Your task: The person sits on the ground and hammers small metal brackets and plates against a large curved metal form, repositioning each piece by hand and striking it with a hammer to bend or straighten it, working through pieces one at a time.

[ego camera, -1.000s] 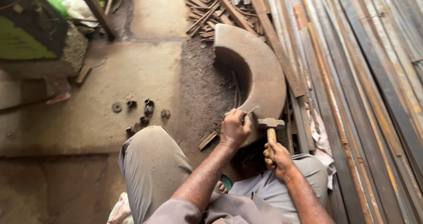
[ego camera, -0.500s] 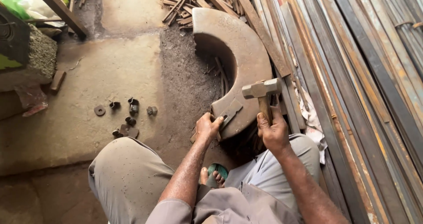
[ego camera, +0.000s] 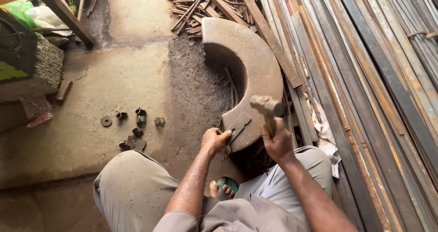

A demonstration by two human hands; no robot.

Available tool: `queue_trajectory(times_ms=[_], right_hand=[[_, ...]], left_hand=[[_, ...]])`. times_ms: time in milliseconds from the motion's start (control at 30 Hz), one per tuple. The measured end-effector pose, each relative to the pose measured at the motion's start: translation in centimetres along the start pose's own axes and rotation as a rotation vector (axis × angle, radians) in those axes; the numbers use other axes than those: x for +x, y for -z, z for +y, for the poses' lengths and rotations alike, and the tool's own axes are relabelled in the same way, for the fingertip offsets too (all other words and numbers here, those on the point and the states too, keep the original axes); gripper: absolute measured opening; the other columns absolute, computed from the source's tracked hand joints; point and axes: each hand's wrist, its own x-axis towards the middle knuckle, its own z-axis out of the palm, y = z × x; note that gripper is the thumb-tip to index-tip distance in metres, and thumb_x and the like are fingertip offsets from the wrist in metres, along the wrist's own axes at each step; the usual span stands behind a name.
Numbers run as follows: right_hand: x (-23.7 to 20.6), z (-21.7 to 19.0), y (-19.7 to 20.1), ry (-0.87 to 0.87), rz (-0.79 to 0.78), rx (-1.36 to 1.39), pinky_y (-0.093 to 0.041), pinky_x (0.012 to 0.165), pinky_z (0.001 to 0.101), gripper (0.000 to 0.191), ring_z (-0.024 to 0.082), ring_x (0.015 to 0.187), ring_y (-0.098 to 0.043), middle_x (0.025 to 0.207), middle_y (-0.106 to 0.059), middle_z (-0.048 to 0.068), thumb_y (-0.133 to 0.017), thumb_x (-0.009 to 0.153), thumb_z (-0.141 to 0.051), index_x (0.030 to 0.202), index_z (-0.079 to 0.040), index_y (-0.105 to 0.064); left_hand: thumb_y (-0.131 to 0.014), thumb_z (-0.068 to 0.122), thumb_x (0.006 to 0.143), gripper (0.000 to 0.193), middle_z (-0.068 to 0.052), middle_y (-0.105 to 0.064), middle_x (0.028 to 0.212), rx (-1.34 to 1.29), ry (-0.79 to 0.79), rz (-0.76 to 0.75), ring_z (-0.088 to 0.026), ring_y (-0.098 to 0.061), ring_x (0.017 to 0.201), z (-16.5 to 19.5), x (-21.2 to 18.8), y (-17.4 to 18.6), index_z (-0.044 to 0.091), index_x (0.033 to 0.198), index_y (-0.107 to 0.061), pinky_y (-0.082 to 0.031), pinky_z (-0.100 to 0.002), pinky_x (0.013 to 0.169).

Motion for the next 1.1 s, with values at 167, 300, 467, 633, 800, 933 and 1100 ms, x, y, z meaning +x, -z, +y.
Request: queue_trajectory(times_ms=[167,300,467,633,800,933,1100], right_hand=[[1.6,2.9,-2.5,-0.363,-0.337,0.213,-0.048,0.056,0.0417,0.043,0.028,0.066,-0.061,0.08,-0.065,0.014,-0.07,0.099,-0.043,0.109,-0.001,-0.063],[3.9,5.0,-2.5,-0.621,-0.473,0.138,-0.052,0.053,0.0425,0.053,0.021,0.059,-0.058,0.078,-0.063,0.01,-0.066,0.092,-0.054,0.108,-0.003,-0.063],[3.1,6.1,-2.9,-0.313,-0.362,-0.348,-0.053,0.081,0.0562,0.054,0.049,0.094,-0.068,0.098,-0.071,0.027,-0.058,0.101,-0.058,0.112,-0.005,-0.067],[2.0,4.9,-4.2,-0.241,-0.313,-0.345,-0.051,0.084,0.0582,0.061,0.052,0.098,-0.066,0.104,-0.069,0.032,-0.073,0.09,-0.049,0.119,0.001,-0.057],[2.7,3.8,-4.2,-0.268,-0.302,-0.267,-0.053,0.087,0.0552,0.053,0.048,0.099,-0.068,0.108,-0.07,0.029,-0.074,0.092,-0.043,0.123,-0.002,-0.061],[2.6,4.6,-4.1,-0.261,-0.302,-0.251,-0.053,0.086,0.0535,0.053,0.045,0.097,-0.069,0.107,-0.071,0.027,-0.075,0.091,-0.041,0.123,-0.002,-0.062],[3.2,5.3,-4.0,-0.279,-0.287,-0.15,-0.055,0.087,0.0491,0.05,0.038,0.098,-0.071,0.109,-0.071,0.022,-0.072,0.093,-0.04,0.126,-0.004,-0.062]], left_hand=[[-0.079,0.052,0.08,0.052,-0.014,-0.074,0.079,0.127,-0.083,0.052,-0.023,-0.072,0.075,-0.3,0.1,0.4,0.001,0.086,-0.077,-0.055,-0.038,0.071],[-0.073,0.043,0.086,0.038,-0.004,-0.075,0.082,-0.002,-0.239,-0.074,-0.017,-0.072,0.077,-2.1,-0.1,0.1,0.008,0.099,-0.076,-0.053,-0.033,0.07],[-0.072,0.029,0.093,0.03,-0.004,-0.067,0.077,-0.255,-0.101,-0.304,-0.015,-0.06,0.066,-7.9,-1.0,0.8,-0.001,0.099,-0.073,-0.05,-0.035,0.058],[-0.073,0.025,0.089,0.027,-0.007,-0.068,0.073,-0.245,-0.056,-0.128,-0.017,-0.062,0.063,-12.0,-3.5,5.6,-0.001,0.098,-0.074,-0.051,-0.036,0.056],[-0.072,0.03,0.085,0.025,-0.014,-0.076,0.089,0.206,0.041,0.377,-0.03,-0.073,0.085,-11.3,-6.2,10.7,0.011,0.1,-0.078,-0.054,-0.044,0.076],[-0.069,0.031,0.087,0.027,-0.016,-0.074,0.104,0.151,0.186,0.554,-0.038,-0.069,0.1,-10.5,-6.8,13.7,0.014,0.106,-0.077,-0.054,-0.048,0.085],[-0.071,0.03,0.086,0.029,-0.02,-0.074,0.104,0.104,0.053,0.693,-0.039,-0.069,0.099,-12.4,-5.5,15.8,0.009,0.106,-0.075,-0.053,-0.047,0.084]])
